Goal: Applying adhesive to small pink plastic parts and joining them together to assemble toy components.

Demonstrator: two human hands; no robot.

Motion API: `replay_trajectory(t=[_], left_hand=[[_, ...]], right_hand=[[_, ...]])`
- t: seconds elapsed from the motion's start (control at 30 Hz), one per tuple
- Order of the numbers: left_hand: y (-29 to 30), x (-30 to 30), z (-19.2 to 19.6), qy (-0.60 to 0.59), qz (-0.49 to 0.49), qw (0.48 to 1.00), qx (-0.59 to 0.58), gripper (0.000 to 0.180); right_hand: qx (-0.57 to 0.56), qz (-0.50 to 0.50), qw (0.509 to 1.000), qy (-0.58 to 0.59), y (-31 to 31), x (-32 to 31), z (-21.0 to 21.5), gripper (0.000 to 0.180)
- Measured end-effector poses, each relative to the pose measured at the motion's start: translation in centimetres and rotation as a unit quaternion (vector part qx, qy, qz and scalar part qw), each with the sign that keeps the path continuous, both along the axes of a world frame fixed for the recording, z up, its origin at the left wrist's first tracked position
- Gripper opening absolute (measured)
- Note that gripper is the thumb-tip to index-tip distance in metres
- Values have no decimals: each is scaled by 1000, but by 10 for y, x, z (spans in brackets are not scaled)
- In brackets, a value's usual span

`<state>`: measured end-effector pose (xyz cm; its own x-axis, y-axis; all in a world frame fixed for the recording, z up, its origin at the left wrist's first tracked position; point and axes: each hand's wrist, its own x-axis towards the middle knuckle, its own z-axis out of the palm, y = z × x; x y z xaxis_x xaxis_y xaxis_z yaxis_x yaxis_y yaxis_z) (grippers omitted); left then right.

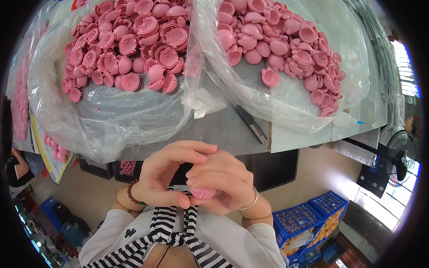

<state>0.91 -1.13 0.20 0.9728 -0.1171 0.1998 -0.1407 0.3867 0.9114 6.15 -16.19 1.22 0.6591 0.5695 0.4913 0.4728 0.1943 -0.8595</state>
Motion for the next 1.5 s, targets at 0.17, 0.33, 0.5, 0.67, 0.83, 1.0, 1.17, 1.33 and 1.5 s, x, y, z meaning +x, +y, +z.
replay_trajectory(t=[0.17, 0.33, 0.5, 0.67, 0.83, 1.0, 1.17, 1.33, 1.5], left_hand=[[4, 6, -2, -52, -19, 997, 61, 60], [9, 8, 0, -92, -1, 988, 123, 61], [8, -2, -4, -38, 52, 993, 95, 61], [7, -8, 3, 94, 33, 990, -98, 54], [7, -10, 3, 189, -51, 939, -283, 58], [8, -12, 2, 212, -90, 914, -335, 58], [8, -15, 0, 208, -104, 905, -357, 56], [20, -26, 4, 181, -124, 910, -351, 51], [84, -81, 24, -155, 334, 922, -121, 44]], right_hand=[[18, 29, 997, 64, 0, -2, -6, 31], [43, 52, 992, 108, 4, -5, -9, 39], [-5, 15, 1000, 15, 6, 0, -5, 57], [-33, -286, 957, -45, -9, 13, 2, 52], [-359, -301, 856, -218, -12, 44, -6, 33], [-391, -260, 853, -227, -12, 47, -5, 29], [-272, -271, 886, -259, -13, 45, -14, 18], [-328, -296, 868, -225, -12, 40, -9, 16], [-304, -324, 858, -258, 3, 53, -3, 14]])
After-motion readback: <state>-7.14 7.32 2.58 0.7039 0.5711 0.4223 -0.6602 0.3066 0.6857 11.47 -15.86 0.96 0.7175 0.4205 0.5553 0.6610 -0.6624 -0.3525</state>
